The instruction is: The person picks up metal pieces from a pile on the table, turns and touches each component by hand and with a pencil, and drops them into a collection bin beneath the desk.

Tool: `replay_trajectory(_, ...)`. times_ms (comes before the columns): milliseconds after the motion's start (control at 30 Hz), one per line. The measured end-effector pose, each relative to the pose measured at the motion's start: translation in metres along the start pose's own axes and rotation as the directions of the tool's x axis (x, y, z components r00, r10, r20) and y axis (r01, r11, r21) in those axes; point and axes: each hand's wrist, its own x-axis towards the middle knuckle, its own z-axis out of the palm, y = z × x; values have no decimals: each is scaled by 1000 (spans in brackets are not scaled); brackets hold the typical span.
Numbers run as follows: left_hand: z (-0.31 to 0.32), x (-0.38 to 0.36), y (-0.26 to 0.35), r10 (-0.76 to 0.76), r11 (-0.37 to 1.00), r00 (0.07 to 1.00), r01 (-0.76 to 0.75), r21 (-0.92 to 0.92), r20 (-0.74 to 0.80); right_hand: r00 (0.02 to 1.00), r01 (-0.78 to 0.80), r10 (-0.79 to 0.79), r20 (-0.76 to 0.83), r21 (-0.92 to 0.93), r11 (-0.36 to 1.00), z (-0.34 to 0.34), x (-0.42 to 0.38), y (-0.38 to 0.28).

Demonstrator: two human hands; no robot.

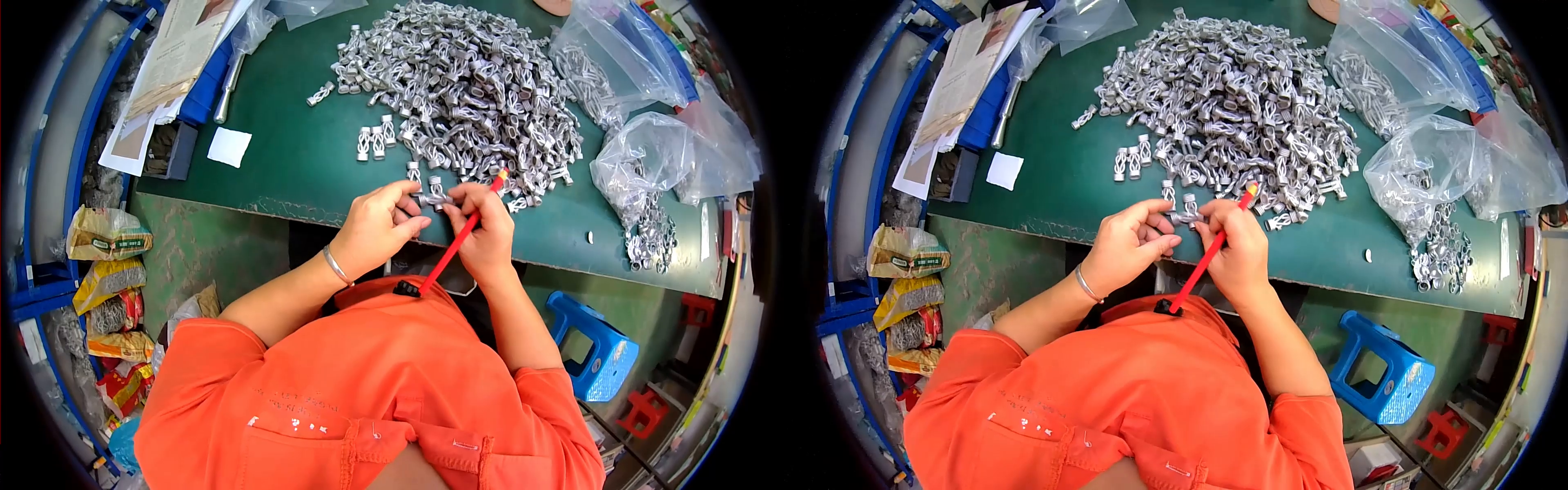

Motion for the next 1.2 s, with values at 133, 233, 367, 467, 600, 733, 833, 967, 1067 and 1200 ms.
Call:
replay_trajectory(133,-4,0,1,-184,912,974,219,-346,131,997,64,-54,-54,199,978,-1,-7,-8)
replay_trajectory(233,-3,-5,-2,-93,890,984,152,-430,155,998,67,-62,-27,244,968,-9,-10,-12)
replay_trajectory(367,-2,-7,-4,177,936,983,-151,-317,52,946,-306,309,94,563,768,-17,-20,-19)
replay_trajectory(467,0,-9,0,213,926,975,-183,-329,56,877,-454,432,212,660,598,-24,-22,-23)
replay_trajectory(600,0,-13,6,219,912,975,-190,-365,41,892,-422,360,272,787,450,-22,-26,-15)
replay_trajectory(733,-1,-12,11,416,893,910,-406,-195,8,926,-352,318,205,777,522,-19,-33,-14)
replay_trajectory(833,-2,-13,11,479,872,877,-469,-141,46,925,-352,316,210,784,511,-24,-32,-19)
replay_trajectory(967,-3,-14,5,465,877,881,-444,-181,91,957,-278,243,157,731,623,-33,-35,-17)
replay_trajectory(1067,-8,-17,5,354,932,919,-331,-150,172,960,-279,212,182,634,721,-43,-30,-22)
replay_trajectory(1200,-8,-20,1,229,973,961,-231,-8,152,968,-179,155,197,110,978,-33,-17,-15)
